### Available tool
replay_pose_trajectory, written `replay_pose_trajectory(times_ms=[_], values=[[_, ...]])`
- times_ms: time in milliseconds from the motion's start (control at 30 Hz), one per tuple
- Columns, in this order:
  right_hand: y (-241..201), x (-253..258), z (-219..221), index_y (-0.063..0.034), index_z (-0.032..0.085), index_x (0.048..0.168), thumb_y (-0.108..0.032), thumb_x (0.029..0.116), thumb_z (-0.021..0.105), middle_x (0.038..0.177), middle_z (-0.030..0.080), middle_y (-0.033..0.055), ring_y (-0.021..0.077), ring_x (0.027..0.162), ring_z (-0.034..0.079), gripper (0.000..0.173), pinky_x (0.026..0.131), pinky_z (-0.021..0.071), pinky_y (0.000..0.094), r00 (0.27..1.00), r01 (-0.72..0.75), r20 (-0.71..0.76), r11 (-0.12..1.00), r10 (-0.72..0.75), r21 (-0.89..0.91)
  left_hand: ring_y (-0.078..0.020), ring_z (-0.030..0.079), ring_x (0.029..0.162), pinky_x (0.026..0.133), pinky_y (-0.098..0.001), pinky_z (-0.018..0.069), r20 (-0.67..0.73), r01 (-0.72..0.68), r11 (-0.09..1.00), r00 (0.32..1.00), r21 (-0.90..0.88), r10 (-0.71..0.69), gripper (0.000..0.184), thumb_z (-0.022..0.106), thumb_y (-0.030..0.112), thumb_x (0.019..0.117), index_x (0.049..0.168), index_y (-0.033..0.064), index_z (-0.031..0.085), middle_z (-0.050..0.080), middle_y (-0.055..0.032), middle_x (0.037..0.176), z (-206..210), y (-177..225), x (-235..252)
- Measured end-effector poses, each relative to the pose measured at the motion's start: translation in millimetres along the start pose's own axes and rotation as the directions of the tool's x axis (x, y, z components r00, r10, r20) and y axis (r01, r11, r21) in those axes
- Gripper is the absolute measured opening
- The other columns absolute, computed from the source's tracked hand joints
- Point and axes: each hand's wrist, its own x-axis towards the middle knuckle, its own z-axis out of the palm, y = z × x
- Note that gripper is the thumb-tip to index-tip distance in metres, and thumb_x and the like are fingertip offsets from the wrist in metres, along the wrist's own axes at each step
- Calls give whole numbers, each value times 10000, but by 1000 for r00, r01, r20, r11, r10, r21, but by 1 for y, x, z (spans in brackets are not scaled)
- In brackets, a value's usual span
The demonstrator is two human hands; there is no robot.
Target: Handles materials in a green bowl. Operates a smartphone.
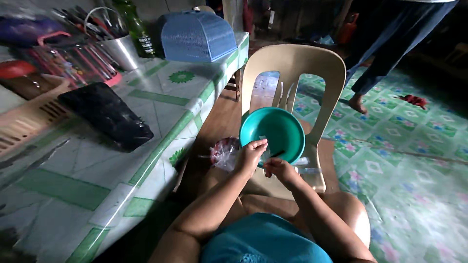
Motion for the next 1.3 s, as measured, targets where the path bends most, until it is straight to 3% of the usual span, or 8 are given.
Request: replay_pose_trajectory(times_ms=[133,333,533,667,867,1100,1167,1300], values=[[4,-3,-2,-3,683,1008,-140,1015,623,768,667,0,71,689,628,150,720,549,280,998,-51,42,993,55,-110,-144,720,962,907,-343,591,-65,-82,992,994,94,89,251,691,184,976,1181,45,734,747,-75,1076,0,-3,2],[10,-5,-4,-16,689,1014,-166,1017,625,763,669,-10,58,681,622,163,702,540,269,996,-64,57,985,74,-163,-178,710,860,828,-347,595,-66,-50,995,997,-89,45,572,748,81,914,1437,29,523,724,-124,989,3,-4,3],[5,-6,-3,-6,684,1018,-145,1013,627,768,663,-9,47,681,616,150,700,535,253,996,-62,48,982,72,-181,-126,664,812,786,-290,565,-34,72,972,996,-225,-82,214,692,116,975,1156,3,707,713,-81,987,2,6,-2],[6,-6,0,-22,688,1019,-177,1020,622,753,658,-17,54,673,610,168,697,529,270,995,-72,53,972,86,-224,-102,657,812,795,-279,550,-71,-7,998,998,-64,3,259,627,262,1033,1096,32,730,704,-34,896,1,8,-4],[14,-10,6,-7,693,1018,-159,1017,622,748,663,-12,49,659,610,168,682,534,261,995,-40,79,975,59,-217,-112,602,718,736,-321,521,-154,-96,995,984,-15,92,271,778,275,920,815,55,659,645,-29,760,1,-6,-4],[17,-14,10,4,695,1036,-160,1024,609,745,659,4,62,647,606,185,683,536,281,992,-77,73,965,98,-251,-108,683,828,834,-297,569,-179,-100,988,981,-118,78,205,652,180,1009,971,-7,725,722,-62,892,8,-14,-4],[16,-15,9,14,696,1061,-161,1022,615,817,685,42,89,711,634,197,729,552,305,993,-62,79,944,92,-323,-108,643,785,797,-316,542,-172,-87,994,982,-69,74,227,736,224,949,841,32,682,682,-43,814,7,-17,-4],[7,-13,-4,43,553,1388,-200,940,731,1361,597,221,293,1247,600,540,1067,499,443,997,45,79,931,-18,-362,-106,647,845,833,-315,543,-45,18,994,999,-110,-23,230,766,235,925,881,28,676,691,-47,870,9,-16,-11]])
